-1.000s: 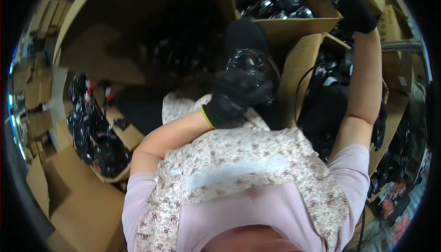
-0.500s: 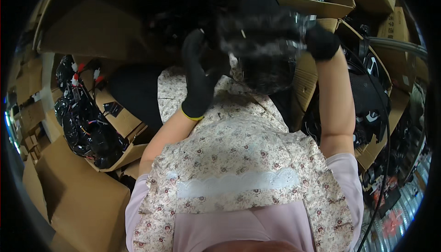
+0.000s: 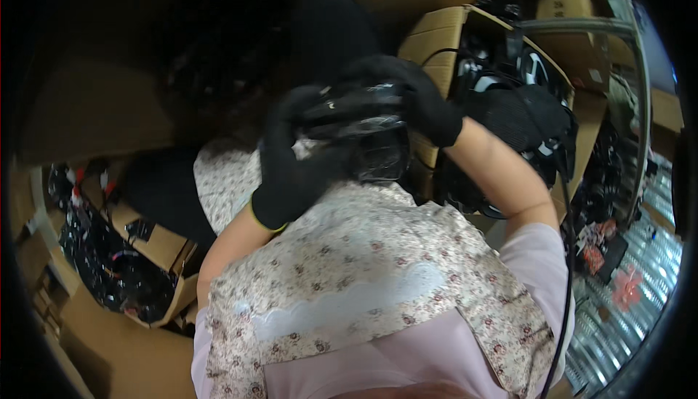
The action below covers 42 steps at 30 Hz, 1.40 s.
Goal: The person attaches protective plastic wrap onto digital display units and packs them into cardboard boxes by hand.
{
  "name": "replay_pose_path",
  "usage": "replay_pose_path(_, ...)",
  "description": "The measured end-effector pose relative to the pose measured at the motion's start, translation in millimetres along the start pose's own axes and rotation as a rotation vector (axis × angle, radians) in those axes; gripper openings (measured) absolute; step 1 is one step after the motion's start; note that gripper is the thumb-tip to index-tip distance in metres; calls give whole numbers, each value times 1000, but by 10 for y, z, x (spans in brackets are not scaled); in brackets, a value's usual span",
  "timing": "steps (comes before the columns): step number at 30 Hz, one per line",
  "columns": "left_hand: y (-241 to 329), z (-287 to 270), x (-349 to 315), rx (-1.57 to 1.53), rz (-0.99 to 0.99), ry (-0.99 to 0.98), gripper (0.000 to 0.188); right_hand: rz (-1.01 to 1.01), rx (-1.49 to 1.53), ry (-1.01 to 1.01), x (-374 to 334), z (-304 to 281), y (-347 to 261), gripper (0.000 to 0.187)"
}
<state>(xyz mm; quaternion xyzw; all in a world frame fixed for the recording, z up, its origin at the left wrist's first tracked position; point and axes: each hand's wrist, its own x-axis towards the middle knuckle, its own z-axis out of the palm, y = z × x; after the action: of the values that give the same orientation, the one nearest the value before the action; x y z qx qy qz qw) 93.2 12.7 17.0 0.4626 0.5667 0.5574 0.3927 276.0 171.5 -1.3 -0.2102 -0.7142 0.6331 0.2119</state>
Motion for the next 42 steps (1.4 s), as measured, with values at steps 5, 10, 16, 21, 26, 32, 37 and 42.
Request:
replay_pose_path(5, -182, -262, -136, -482, -117, 242, 49, 216, 367, 477, -145, 312, -201, 42)
replay_pose_path(10, 11, -213, -333, -754, -456, -5, 37, 75, 676, 607, -141, 274, -45, 43)
replay_pose_path(16, -124, -138, -208, -342, -794, -271, 27, 211, 161, 529, -407, 210, -282, 46)
replay_pose_path(21, -204, -147, -330, -34, -652, -537, 27, -212, -780, -78, -549, 312, -323, 85)
replay_pose_path(26, -169, -85, -213, -166, -784, -575, 23, -223, -942, 30, -827, 304, -404, 71)
replay_pose_path(32, -289, -88, -357, -141, -678, -483, 21, 355, -634, 839, -1664, 181, -510, 15)
replay_pose_path(37, -374, -109, -324, -85, -737, -544, 25, 192, -727, 588, -1765, 223, -637, 28)
replay_pose_path(42, -416, -71, -354, -357, -792, -434, 29, 140, -249, 688, -1420, 197, -750, 51)
